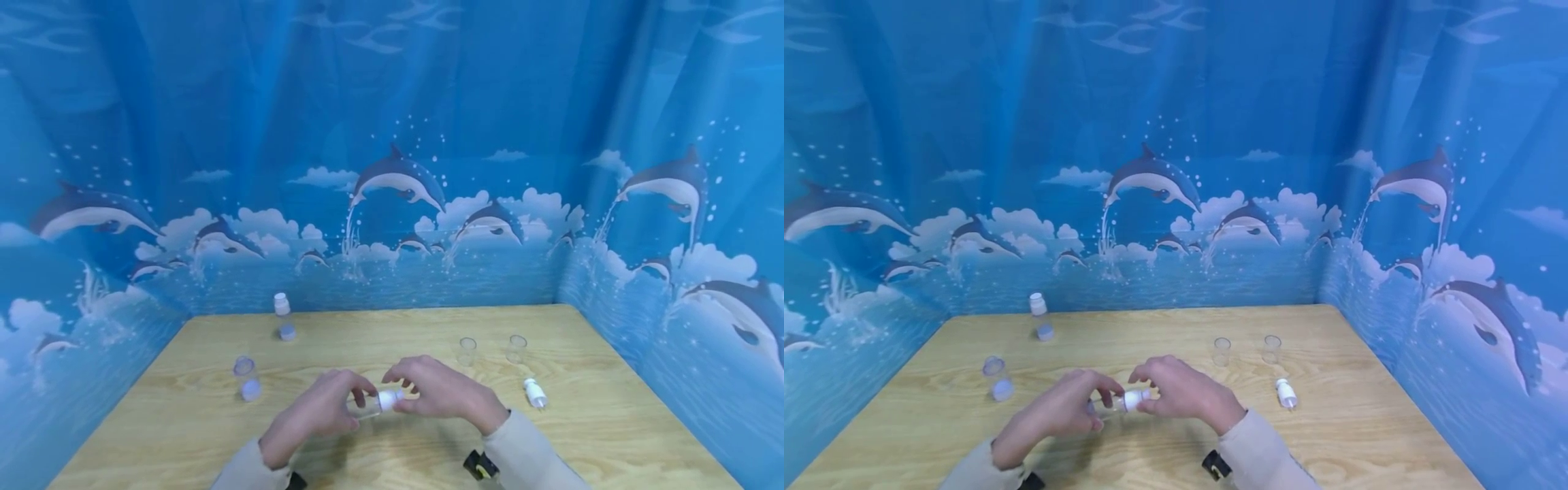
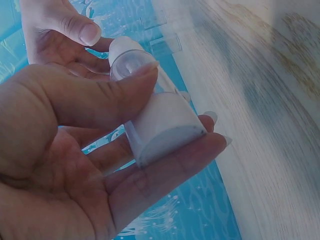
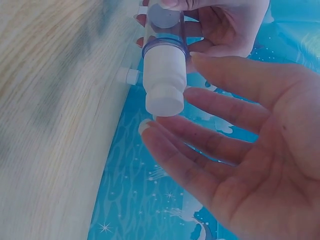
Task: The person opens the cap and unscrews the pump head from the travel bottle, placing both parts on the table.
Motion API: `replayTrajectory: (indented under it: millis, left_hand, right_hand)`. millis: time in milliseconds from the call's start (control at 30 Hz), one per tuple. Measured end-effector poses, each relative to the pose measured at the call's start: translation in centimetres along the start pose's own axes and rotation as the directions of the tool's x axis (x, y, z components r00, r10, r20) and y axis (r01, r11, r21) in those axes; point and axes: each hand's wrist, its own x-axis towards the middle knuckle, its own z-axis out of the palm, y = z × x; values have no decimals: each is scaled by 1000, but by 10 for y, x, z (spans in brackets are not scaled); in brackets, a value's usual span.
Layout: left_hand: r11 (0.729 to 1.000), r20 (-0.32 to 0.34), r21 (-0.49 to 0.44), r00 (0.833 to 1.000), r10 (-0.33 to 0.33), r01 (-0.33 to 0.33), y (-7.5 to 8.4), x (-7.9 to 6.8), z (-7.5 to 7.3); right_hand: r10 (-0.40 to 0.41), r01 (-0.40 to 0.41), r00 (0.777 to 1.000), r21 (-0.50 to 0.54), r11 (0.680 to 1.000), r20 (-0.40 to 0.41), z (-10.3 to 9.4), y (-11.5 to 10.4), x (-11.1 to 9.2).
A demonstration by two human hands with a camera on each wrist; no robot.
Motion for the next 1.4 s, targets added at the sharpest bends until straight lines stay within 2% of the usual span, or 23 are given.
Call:
replayTrajectory:
  millis: [700,1100,1400]
  left_hand:
    - [999,-17,43,1000,26,-25,1,-1,2]
    - [997,-24,52,998,55,-54,0,-2,3]
    - [999,2,12,999,45,-45,1,-1,3]
  right_hand:
    - [-37,37,999,9,999,-30,10,2,2]
    - [-38,38,999,6,999,-11,16,4,7]
    - [-51,51,999,26,998,1,20,4,9]
